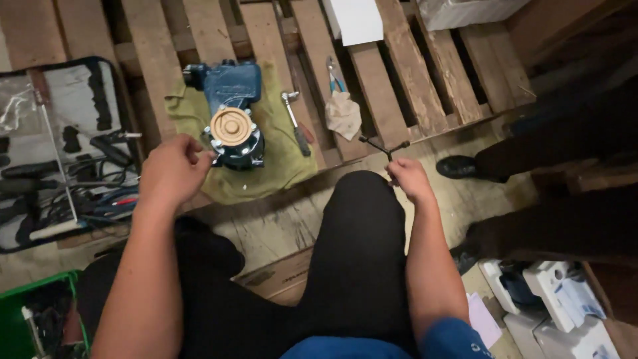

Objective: The person sits on the floor and works on a blue water pump unit placed on a green cloth. They handle a manual, use a wrench to tighten bolts on the pump, and use a T-handle tool to adjust the central brass component.

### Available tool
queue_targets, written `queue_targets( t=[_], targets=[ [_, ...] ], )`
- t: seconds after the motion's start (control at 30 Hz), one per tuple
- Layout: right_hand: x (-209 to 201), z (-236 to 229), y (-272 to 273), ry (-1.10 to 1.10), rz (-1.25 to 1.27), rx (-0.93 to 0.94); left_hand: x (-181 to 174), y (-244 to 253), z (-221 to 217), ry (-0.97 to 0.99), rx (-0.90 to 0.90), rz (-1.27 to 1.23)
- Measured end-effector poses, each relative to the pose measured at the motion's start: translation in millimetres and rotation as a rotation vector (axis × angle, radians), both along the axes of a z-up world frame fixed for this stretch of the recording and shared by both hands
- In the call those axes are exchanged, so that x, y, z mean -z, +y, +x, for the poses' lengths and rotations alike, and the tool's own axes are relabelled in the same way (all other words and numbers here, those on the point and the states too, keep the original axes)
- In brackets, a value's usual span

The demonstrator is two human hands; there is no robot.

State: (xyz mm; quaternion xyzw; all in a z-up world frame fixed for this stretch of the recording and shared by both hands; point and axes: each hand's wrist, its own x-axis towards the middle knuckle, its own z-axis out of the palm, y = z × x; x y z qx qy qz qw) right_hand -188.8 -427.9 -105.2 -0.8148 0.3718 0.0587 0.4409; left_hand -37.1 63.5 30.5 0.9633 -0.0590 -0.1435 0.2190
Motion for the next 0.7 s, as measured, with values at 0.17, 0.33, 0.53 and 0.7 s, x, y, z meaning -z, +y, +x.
queue_targets(
  t=[0.17,0.33,0.53,0.7],
  targets=[
    [22,-47,-8,-0.05,-0.019,0.064,-1,-13,1,-0.081,0.007,0.066],
    [-38,-75,73,-0.194,0.032,0.064,-47,-48,-19,-0.053,0.128,-0.004],
    [-104,-60,157,-0.495,0.142,-0.235,-80,-115,-61,0.337,0.499,-0.295],
    [-132,-41,199,-0.836,0.057,-0.611,-26,-133,-86,0.372,0.624,-0.762]
  ],
)
